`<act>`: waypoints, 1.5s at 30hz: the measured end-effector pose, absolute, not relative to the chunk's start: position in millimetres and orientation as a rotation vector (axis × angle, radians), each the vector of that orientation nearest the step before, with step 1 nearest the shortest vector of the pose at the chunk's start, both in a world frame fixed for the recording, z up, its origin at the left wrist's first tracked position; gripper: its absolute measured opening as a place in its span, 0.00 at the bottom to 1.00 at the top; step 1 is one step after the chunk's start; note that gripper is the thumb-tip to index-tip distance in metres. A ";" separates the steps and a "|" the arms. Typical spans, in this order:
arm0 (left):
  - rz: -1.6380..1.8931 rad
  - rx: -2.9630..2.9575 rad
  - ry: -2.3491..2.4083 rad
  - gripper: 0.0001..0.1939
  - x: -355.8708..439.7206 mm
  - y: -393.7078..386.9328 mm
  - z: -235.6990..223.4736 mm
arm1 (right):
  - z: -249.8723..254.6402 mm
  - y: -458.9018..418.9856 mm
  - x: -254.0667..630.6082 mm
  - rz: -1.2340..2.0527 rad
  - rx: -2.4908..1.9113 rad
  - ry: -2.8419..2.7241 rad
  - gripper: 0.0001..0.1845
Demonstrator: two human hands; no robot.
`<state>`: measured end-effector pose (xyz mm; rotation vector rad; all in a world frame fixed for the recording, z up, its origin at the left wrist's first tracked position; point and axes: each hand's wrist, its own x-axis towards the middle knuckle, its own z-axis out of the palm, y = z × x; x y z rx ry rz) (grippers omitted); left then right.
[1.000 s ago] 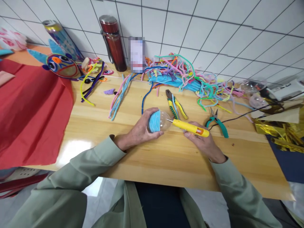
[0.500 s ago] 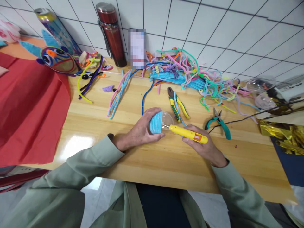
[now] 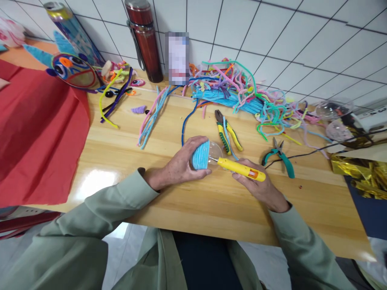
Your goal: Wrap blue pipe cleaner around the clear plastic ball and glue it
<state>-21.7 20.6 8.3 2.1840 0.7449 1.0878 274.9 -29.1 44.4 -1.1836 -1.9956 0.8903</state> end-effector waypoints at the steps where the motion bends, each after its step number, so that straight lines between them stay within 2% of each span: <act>1: 1.083 2.180 0.747 0.47 -21.7 20.7 8.1 | 44.1 -29.2 274.7 0.892 -1.195 -1.992 0.06; 7: 1.089 2.161 0.743 0.48 -21.6 21.5 5.3 | 39.8 -27.9 275.7 0.897 -1.205 -1.989 0.10; 29: 1.121 2.191 0.714 0.47 -20.9 21.5 7.7 | 38.1 -28.0 275.2 0.912 -1.180 -1.967 0.08; 45: 1.130 2.197 0.697 0.47 -20.9 22.6 5.6 | 38.4 -28.1 275.1 0.898 -1.189 -1.970 0.11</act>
